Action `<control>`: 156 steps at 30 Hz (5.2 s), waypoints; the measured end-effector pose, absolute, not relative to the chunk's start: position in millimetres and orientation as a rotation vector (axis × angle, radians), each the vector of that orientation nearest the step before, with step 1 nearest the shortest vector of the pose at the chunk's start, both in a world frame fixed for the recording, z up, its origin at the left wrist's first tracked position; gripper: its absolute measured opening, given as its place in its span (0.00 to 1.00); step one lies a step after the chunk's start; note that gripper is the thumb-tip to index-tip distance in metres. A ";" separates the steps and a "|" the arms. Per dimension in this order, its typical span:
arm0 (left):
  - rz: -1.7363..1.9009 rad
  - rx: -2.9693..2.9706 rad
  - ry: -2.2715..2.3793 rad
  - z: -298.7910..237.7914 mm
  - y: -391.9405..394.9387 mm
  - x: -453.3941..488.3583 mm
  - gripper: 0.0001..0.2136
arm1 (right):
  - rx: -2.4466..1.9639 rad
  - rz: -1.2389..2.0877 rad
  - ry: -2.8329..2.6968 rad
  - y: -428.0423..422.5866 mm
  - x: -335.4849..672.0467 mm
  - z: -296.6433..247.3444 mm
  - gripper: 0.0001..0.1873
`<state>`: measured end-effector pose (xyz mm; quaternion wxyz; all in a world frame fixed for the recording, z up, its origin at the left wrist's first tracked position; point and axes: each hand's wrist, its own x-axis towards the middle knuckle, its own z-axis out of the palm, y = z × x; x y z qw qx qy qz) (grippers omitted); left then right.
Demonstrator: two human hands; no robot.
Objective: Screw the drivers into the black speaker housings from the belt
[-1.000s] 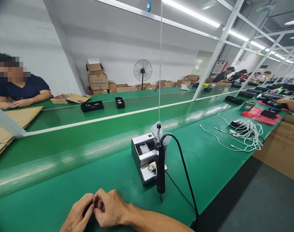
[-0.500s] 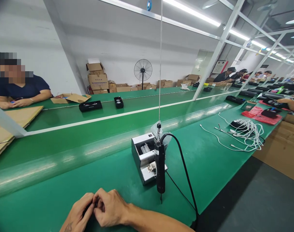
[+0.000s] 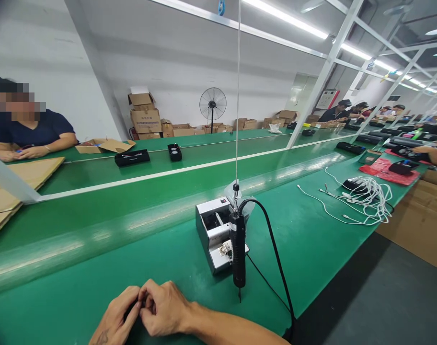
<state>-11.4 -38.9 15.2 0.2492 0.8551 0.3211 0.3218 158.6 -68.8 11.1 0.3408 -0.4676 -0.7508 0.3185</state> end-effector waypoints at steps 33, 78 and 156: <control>0.898 2.327 0.869 13.4 -39.2 -12.8 0.18 | -1.183 0.873 -1.916 -70.0 159.3 9.8 0.17; 0.875 2.301 0.895 13.1 -39.1 -12.4 0.18 | -1.221 0.851 -1.945 -69.3 159.3 11.2 0.17; 0.901 2.309 0.878 17.0 -40.0 -9.3 0.18 | -1.198 0.862 -1.926 -69.6 160.0 13.2 0.17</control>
